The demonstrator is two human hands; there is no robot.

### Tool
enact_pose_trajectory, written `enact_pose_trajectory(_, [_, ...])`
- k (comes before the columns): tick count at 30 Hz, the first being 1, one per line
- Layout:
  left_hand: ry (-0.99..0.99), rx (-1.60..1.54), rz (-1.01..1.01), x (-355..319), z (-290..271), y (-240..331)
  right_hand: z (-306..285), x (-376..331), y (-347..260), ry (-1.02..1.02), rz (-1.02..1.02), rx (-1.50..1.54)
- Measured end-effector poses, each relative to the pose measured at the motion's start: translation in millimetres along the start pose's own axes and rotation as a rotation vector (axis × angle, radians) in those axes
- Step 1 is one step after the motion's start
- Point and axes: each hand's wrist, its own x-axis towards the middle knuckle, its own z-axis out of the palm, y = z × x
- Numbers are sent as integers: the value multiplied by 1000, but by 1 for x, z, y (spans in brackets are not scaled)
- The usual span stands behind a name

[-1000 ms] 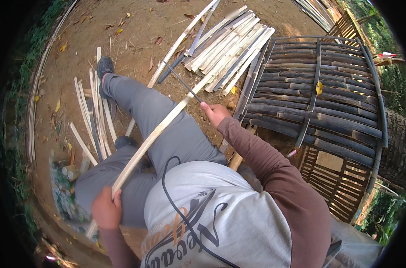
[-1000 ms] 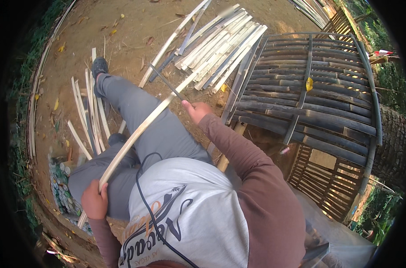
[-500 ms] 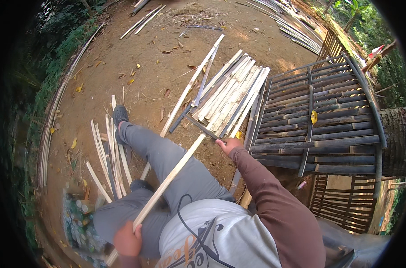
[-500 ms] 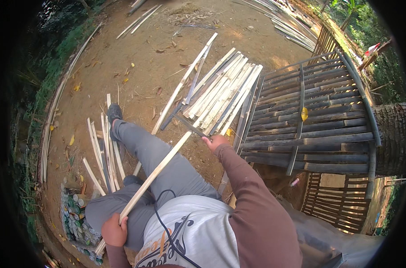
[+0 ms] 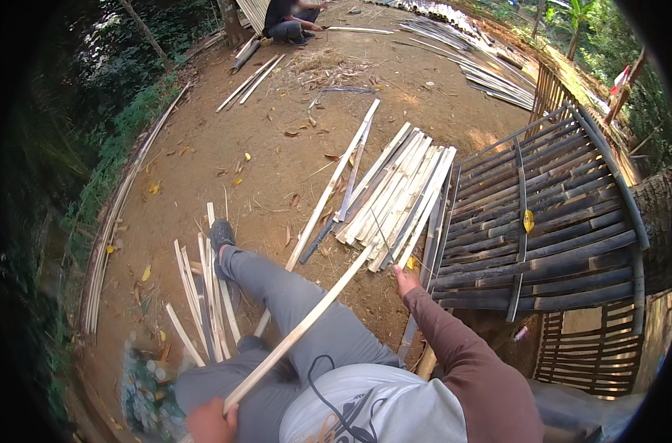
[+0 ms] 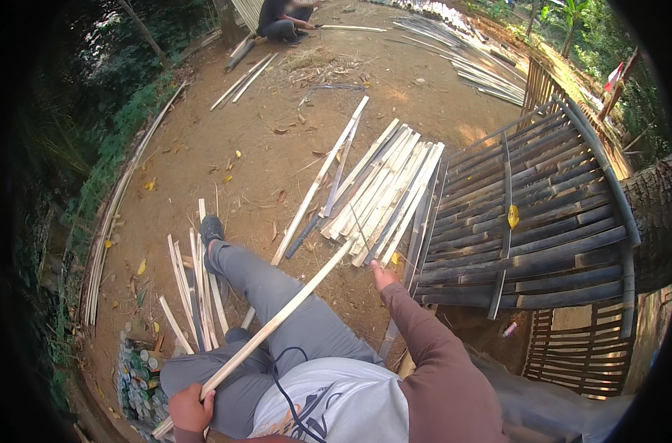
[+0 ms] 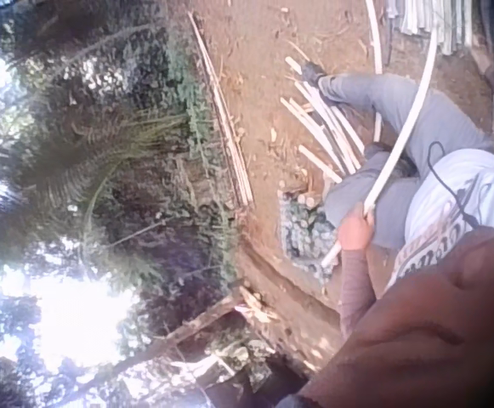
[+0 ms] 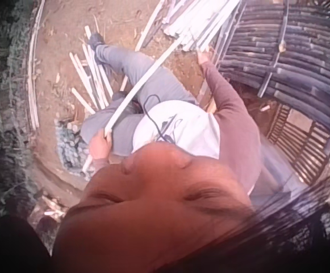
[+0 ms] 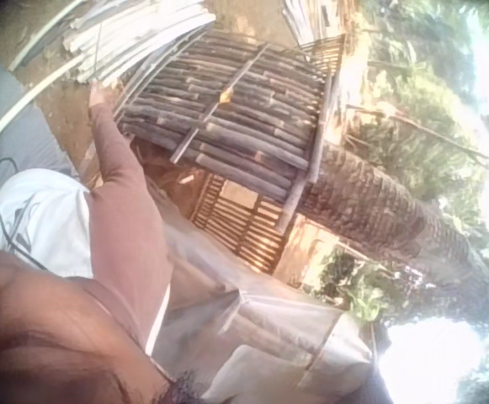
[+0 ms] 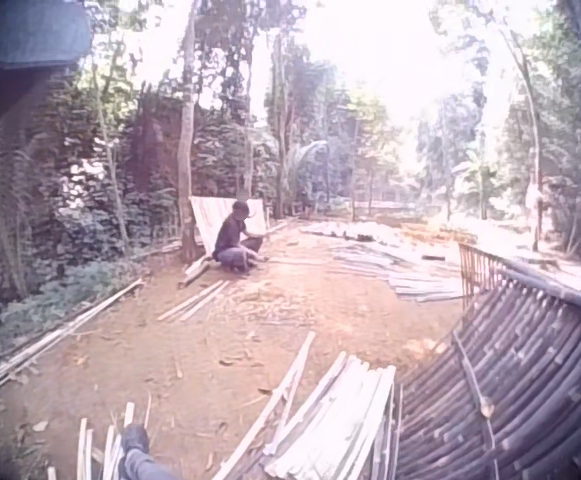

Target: The person uses a machete to shave and trim a long bamboo strip held by hand, scraping the blade along the length of the wood to smooth it.

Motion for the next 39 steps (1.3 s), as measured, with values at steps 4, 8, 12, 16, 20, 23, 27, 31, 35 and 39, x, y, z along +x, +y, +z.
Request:
enact_pose_trajectory(4, [4, -17, 64, 12, -8, 1, -11, -84, -70, -164, -228, -173])
enact_pose_trajectory(8, [-63, -14, 13, 16, -28, 3, -10, -91, -80, -238, -299, -428])
enact_pose_trajectory(12, [-184, -42, -66, 8, -54, 3, -31, -30, -29, -40, -9, -469])
enact_pose_trajectory(16, [-151, -157, -85, 0, -55, -11, -64, 28, 39, 183, 332, -344])
enact_pose_trajectory(20, [-185, -101, -106, -4, -47, -13, -68, 24, 48, 196, 277, -221])
enact_pose_trajectory(23, [-179, -99, -100, 0, -45, -7, -63, 9, 30, 160, 162, -186])
enact_pose_trajectory(27, [-181, -32, -110, 3, -46, -4, -52, -64, -49, -47, -65, -205])
enact_pose_trajectory(31, [-176, 27, -69, 15, -40, -3, -37, -101, -77, -235, -307, -319])
enact_pose_trajectory(35, [-170, 73, -81, 23, -50, 11, -2, -122, -76, -265, -471, -440])
enact_pose_trajectory(39, [14, 124, 109, 23, -36, 5, -18, -64, -53, -307, -175, -520])
